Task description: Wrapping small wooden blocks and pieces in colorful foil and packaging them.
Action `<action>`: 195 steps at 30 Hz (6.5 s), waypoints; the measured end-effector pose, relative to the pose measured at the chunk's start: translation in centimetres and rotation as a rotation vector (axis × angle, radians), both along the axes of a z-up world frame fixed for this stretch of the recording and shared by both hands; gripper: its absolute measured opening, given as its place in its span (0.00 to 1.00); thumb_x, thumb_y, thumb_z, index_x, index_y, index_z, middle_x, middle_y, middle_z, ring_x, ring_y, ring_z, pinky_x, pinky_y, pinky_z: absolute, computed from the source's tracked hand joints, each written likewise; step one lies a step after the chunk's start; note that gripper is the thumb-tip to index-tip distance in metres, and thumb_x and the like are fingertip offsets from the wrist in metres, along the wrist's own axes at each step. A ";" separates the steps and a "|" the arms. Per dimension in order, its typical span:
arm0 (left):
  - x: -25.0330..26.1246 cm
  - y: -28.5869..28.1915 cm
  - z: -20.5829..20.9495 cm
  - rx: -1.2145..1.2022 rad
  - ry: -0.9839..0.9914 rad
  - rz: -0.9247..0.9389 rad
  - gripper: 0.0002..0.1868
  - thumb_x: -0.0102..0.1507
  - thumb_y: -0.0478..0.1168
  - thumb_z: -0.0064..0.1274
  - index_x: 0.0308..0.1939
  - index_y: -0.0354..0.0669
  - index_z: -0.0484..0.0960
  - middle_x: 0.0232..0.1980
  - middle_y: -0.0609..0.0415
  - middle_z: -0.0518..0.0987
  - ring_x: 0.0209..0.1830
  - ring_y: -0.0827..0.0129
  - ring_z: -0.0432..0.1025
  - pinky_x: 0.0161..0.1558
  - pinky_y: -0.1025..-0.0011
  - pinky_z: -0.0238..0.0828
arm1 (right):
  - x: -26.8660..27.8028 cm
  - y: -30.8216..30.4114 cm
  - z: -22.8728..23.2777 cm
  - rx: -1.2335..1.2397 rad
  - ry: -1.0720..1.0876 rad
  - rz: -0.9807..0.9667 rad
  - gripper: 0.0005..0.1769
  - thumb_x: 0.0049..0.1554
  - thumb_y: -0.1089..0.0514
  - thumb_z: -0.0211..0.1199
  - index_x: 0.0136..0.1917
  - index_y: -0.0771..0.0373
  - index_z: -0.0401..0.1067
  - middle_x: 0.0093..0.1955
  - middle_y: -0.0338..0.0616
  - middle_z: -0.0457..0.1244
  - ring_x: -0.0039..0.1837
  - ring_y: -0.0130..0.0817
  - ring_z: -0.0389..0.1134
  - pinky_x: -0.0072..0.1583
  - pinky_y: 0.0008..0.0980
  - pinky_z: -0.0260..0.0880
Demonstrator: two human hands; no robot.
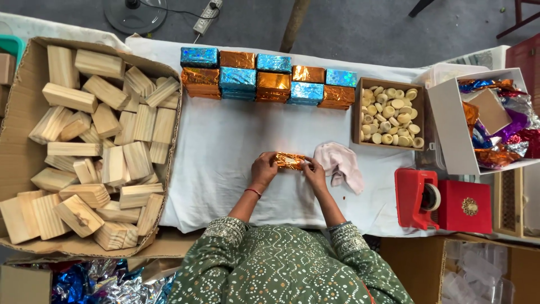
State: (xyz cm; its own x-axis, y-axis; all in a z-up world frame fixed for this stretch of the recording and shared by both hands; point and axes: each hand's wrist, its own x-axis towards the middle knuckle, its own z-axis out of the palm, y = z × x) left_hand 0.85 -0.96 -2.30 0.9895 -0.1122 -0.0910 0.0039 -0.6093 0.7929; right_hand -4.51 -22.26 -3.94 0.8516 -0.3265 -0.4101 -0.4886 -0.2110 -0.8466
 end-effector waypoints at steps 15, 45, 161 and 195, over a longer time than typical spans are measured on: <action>-0.8 3.2 -4.8 -0.994 0.518 0.322 0.22 0.70 0.46 0.53 0.62 0.33 0.77 0.55 0.54 0.78 0.60 0.64 0.71 0.68 0.59 0.65 | -3.1 -1.1 1.3 0.072 -0.071 0.105 0.20 0.55 0.60 0.69 0.61 0.67 0.77 0.68 0.48 0.68 0.63 0.34 0.72 0.64 0.34 0.75; 2.8 1.2 -1.4 -0.015 -0.060 -0.128 0.16 0.63 0.29 0.48 0.53 0.37 0.83 0.57 0.46 0.79 0.57 0.51 0.74 0.61 0.62 0.70 | 0.6 0.5 2.7 0.215 -0.095 0.070 0.31 0.55 0.51 0.71 0.69 0.64 0.70 0.54 0.42 0.71 0.53 0.25 0.71 0.51 0.26 0.73; -2.5 0.5 2.9 -0.632 0.928 0.488 0.22 0.67 0.52 0.53 0.42 0.33 0.84 0.36 0.45 0.89 0.30 0.65 0.84 0.28 0.74 0.78 | 31.8 -8.8 13.8 -0.831 -0.170 0.753 0.42 0.50 0.46 0.74 0.74 0.44 0.63 0.73 0.32 0.58 0.74 0.39 0.55 0.65 0.54 0.61; -2.4 0.2 2.0 -0.635 0.907 0.514 0.20 0.68 0.50 0.53 0.42 0.33 0.84 0.37 0.44 0.88 0.29 0.63 0.84 0.24 0.73 0.76 | 6.8 -10.3 7.3 -0.540 -0.425 0.225 0.19 0.55 0.55 0.67 0.60 0.59 0.75 0.57 0.46 0.68 0.62 0.46 0.67 0.62 0.41 0.68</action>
State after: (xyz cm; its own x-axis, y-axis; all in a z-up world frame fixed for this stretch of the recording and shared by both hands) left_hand -1.60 -0.77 -0.30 0.5380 -0.0019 -0.8429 0.8369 0.1208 0.5339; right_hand 2.27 -32.54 3.36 0.9720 -0.1883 0.1403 -0.0362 -0.7104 -0.7029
